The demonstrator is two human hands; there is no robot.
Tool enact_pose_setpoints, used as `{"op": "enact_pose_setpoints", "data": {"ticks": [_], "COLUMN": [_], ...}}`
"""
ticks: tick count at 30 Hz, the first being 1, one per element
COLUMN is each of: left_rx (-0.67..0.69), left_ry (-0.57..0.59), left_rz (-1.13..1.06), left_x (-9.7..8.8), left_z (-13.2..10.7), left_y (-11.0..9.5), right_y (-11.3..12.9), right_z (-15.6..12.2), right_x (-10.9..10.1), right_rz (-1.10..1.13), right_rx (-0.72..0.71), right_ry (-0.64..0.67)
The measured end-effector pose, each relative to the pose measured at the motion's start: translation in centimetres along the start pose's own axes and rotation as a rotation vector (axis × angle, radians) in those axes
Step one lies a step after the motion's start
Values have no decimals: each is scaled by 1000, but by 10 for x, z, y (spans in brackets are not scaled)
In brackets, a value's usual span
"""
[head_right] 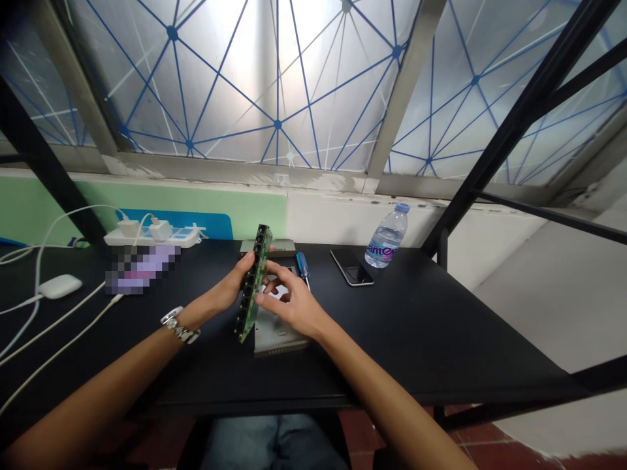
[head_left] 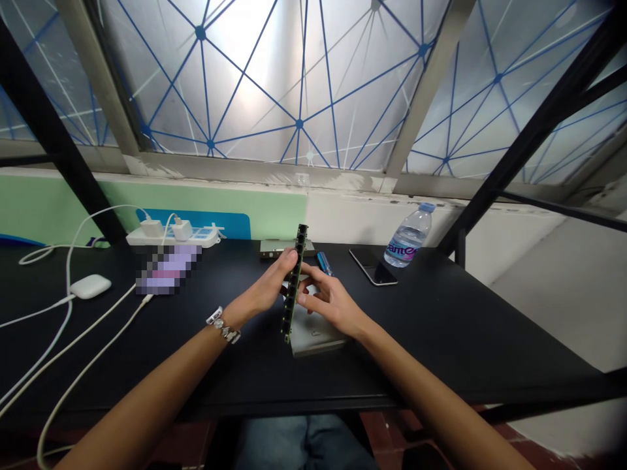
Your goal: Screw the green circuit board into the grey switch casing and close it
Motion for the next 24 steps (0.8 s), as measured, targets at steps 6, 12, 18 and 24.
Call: {"op": "enact_pose_setpoints", "data": {"ticks": [6,12,18,24], "left_rx": [31,18,50,59], "left_ry": [-69,-102,-101,-125], "left_rz": [9,45,154,151], "left_x": [-1,0,0,-1], "left_z": [-2,-2,-2,-3], "left_y": [-7,-5,-2,-2], "right_y": [9,8,6,9], "right_z": [-2,-3,-3,-3], "right_x": [4,2,2,1], "right_rz": [-1,-60,-66,-71], "right_rx": [-62,-37,-43,-51], "right_ry": [64,14,1,11]}}
Point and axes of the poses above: each hand's wrist, its own z-axis towards the middle knuckle, its own x-axis out of the palm, y = z × x, the point moved 8 cm from there along z, towards the middle knuckle, and after that the axes turned 11 degrees about z, right-handed, at the moved point
